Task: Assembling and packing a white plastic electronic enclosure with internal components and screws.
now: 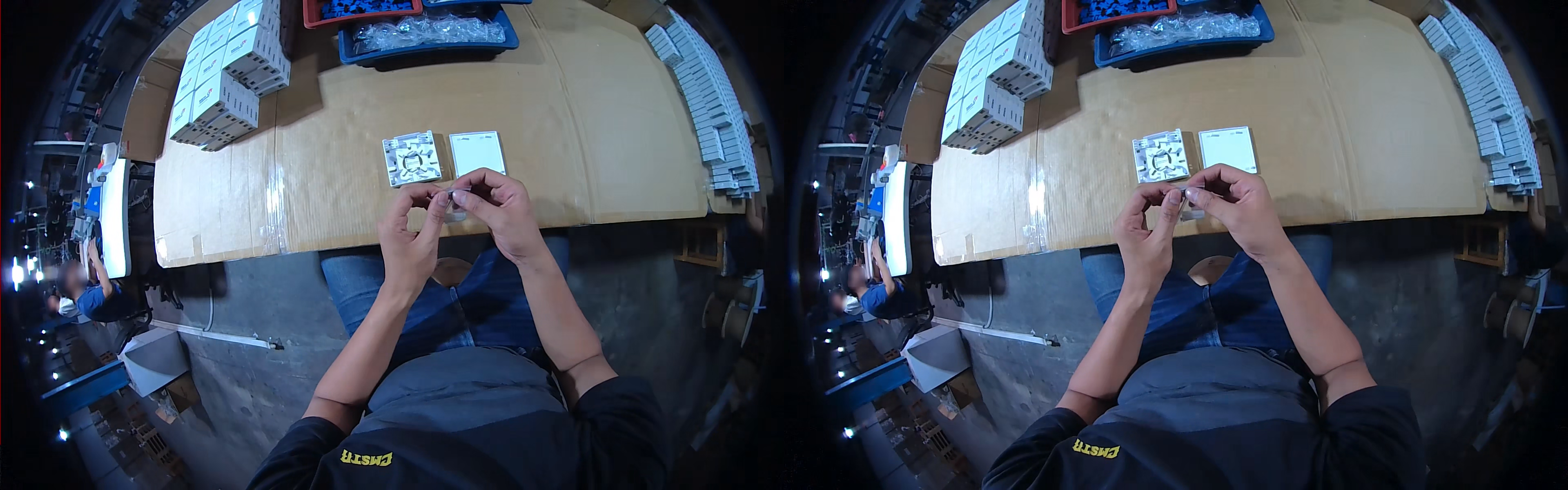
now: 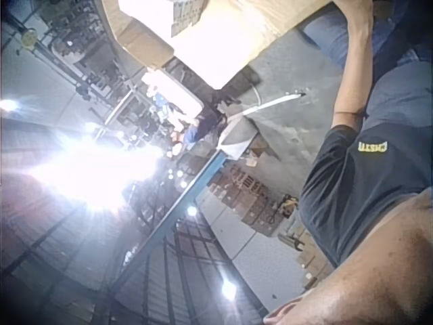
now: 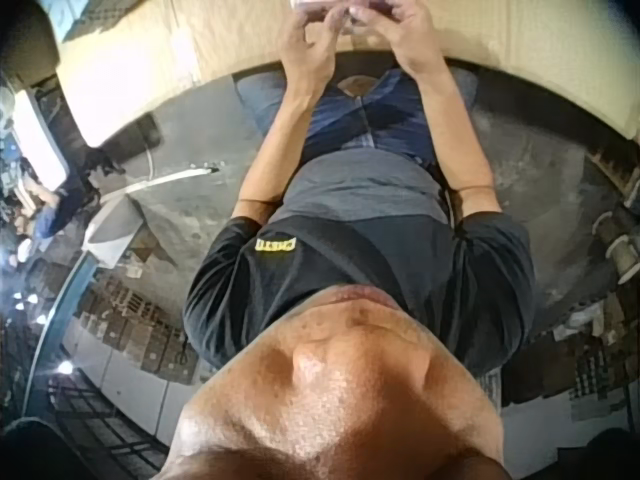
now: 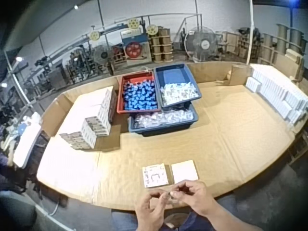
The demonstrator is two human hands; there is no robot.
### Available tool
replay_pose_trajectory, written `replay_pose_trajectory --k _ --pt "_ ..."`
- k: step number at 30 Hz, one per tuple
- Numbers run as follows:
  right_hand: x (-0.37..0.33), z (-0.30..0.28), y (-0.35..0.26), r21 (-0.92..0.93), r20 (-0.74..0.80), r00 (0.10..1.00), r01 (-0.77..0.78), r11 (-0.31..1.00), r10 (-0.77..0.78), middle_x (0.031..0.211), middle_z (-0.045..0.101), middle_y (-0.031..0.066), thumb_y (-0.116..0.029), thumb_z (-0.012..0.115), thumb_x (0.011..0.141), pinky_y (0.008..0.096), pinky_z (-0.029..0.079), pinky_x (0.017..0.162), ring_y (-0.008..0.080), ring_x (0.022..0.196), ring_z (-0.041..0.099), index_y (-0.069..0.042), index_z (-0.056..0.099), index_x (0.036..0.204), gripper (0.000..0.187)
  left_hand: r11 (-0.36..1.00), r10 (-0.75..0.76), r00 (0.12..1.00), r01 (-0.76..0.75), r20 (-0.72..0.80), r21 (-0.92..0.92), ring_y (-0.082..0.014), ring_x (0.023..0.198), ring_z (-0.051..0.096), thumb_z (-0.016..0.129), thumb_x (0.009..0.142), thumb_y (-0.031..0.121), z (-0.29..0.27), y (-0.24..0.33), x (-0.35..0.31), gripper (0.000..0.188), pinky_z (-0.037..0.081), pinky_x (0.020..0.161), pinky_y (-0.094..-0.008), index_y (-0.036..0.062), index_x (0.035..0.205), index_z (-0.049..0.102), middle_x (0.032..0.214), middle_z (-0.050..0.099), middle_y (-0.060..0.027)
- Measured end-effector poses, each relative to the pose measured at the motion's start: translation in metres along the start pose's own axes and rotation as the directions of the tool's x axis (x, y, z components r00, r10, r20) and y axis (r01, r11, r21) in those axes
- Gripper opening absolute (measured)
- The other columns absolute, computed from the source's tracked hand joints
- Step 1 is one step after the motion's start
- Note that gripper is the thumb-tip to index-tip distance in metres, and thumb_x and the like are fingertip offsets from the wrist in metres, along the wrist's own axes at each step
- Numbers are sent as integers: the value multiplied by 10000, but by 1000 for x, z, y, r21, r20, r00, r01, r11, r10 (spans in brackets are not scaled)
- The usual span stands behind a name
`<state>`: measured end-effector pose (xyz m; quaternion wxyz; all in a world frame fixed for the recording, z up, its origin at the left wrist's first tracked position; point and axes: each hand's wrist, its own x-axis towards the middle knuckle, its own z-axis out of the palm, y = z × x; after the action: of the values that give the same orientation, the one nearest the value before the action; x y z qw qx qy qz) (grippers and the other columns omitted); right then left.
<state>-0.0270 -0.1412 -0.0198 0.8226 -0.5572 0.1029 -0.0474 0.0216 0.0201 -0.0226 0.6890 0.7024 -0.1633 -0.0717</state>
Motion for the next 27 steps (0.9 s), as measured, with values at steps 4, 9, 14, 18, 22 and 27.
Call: replay_pose_trajectory --k 4,9,14,18,22,27 --pt "0 -3 4 -22 -1 1000 30 999 -30 992 711 29 -29 713 972 230 513 823 68 912 632 18 713 1083 120 999 44 999 -44 13 21 -112 894 614 721 992 106 0 -1 1 135 492 825 -271 -12 1053 695 948 695 -40" --pt "-1 -3 1 -78 5 998 57 995 -57 950 715 20 -32 715 974 228 512 806 63 879 630 18 722 1061 101 999 30 999 -31 42 28 -126 882 613 728 980 97 -1 -1 2 142 496 813 -286 -17 1058 696 950 693 -56" --pt "0 -2 -1 -123 9 997 80 989 -80 944 728 21 -42 724 973 223 511 793 64 867 637 9 735 1038 84 999 -5 997 2 76 33 -97 934 609 675 1037 159 -4 -3 3 160 491 860 -271 3 1061 699 966 689 -35" --pt "1 -5 -3 -154 -32 997 64 986 -70 952 736 22 -39 735 965 234 524 818 73 892 652 4 739 1042 88 970 -125 988 140 88 -197 -110 917 618 571 1097 268 -13 -14 9 300 507 851 -289 -7 1079 690 968 691 -50" --pt "0 -8 -8 -181 80 981 190 965 -179 1039 745 54 19 724 949 270 553 900 119 990 687 -3 748 1077 132 720 -571 790 612 223 -328 -159 837 627 492 1115 388 -26 -18 12 442 521 804 -323 -12 1082 676 932 680 -67" --pt "1 -12 -15 -148 192 958 242 959 -212 1225 710 107 69 711 929 310 558 1005 178 1138 679 -6 759 1083 178 516 -557 686 728 468 -453 -148 818 626 588 1078 297 -35 -18 8 303 512 774 -307 11 1087 688 915 676 -48"
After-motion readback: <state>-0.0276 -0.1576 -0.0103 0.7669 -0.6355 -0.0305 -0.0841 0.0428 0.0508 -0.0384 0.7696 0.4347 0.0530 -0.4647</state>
